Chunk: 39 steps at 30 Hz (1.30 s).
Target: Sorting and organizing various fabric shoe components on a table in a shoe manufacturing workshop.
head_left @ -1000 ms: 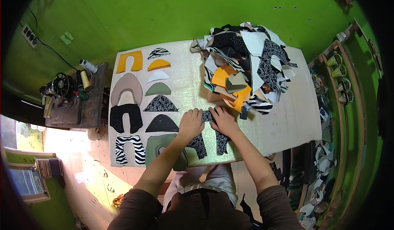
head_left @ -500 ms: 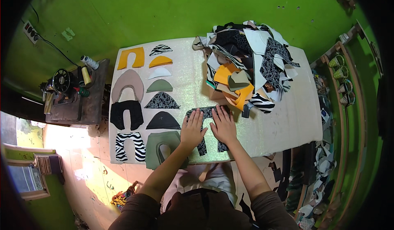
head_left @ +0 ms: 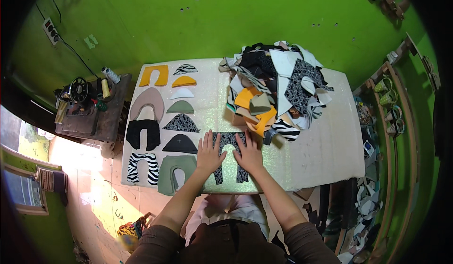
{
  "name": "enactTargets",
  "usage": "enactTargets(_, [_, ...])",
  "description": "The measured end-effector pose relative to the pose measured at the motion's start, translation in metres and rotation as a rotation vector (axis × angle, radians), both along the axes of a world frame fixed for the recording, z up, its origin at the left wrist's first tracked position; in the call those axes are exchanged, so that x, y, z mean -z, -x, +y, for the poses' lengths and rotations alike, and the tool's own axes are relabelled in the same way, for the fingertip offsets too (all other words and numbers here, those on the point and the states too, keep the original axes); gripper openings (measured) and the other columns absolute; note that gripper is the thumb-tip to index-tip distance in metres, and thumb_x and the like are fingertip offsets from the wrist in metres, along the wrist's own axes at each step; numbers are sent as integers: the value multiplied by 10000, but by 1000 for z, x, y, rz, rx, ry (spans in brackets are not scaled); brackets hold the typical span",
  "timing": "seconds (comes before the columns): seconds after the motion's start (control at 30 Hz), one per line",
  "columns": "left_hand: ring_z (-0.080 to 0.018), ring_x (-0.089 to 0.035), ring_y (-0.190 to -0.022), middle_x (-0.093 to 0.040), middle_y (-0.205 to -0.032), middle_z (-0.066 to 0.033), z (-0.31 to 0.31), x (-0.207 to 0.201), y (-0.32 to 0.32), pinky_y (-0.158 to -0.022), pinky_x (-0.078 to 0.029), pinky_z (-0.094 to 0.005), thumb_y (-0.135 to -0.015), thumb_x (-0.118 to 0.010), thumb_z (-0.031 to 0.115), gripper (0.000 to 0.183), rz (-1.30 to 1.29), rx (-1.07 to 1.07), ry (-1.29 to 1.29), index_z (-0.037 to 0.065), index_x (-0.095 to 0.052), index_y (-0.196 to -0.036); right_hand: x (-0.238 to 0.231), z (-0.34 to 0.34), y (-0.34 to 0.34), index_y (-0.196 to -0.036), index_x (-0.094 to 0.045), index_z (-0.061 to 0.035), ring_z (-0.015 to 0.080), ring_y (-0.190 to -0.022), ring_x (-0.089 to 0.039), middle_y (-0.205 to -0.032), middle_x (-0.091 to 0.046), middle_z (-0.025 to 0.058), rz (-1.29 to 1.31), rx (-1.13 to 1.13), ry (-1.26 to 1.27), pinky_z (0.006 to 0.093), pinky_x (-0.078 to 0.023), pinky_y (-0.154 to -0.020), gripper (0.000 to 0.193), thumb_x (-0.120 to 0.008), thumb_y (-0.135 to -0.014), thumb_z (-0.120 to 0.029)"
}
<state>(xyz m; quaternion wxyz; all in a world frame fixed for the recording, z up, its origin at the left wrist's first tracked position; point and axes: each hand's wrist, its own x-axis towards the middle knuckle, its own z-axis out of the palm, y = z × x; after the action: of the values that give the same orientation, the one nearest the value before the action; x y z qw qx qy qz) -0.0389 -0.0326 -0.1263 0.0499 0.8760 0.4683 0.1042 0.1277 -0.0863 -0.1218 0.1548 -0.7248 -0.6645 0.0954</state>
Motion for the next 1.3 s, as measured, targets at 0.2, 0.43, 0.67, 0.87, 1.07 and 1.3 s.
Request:
enactTargets(0.2, [-392, -264, -1280, -240, -1405, -239, -22, -67, -35, -1040, -194, -496, -826, -525, 379, 610, -310, 121, -189, 72, -366, -1328, -39, -44, -19, -1264, -451, -84, 362, -1163, -434, -1319, -390, 200, 92, -229, -221, 445, -402, -909, 481, -533, -803, -191])
enactTargets(0.43, [-332, -480, -1075, -479, -1209, -161, 8, -147, -125, -900, -382, -419, -778, -574, 169, 454, -612, 234, -264, 34, -469, -1198, -136, -16, -79, -893, -583, -16, 270, -629, -574, -807, -582, 113, 228, -165, -666, 343, -466, -566, 191, -557, -706, -47])
enactTargets(0.67, [-325, -541, -960, -526, -1084, -161, 22, -165, -202, -801, -444, -380, -785, -568, 142, 388, -639, 205, -186, -1, -489, -1137, -138, 35, -168, -1118, -502, -15, 341, -1006, -466, -1062, -495, 167, 117, 169, -648, 425, -375, -866, 367, -542, -770, -124])
enactTargets(0.87, [-357, -522, -977, -518, -1089, -189, 16, -141, -214, -837, -424, -400, -791, -577, 163, 442, -698, 113, -33, -29, -448, -1167, -111, 42, -191, -1164, -464, -40, 339, -1007, -472, -1080, -494, 158, 300, 207, -464, 419, -372, -868, 419, -578, -782, -171])
enactTargets(1.07, [-357, -485, -1016, -510, -1094, -214, 15, -134, -223, -899, -373, -416, -798, -616, 256, 577, -749, -29, 18, -60, -393, -1226, -135, 27, -190, -1089, -525, -71, 299, -984, -489, -1023, -536, 131, 394, 122, -530, 393, -361, -876, 298, -556, -796, -115])
enactTargets(1.3, [-165, -529, -925, -549, -977, -144, 24, -117, -226, -773, -457, -287, -823, -636, 270, 580, -1246, -138, 396, -47, -377, -1234, -171, 11, -171, -1000, -552, -12, 222, -939, -534, -986, -555, 104, 753, -121, -629, 288, -402, -841, 193, -532, -808, -14])
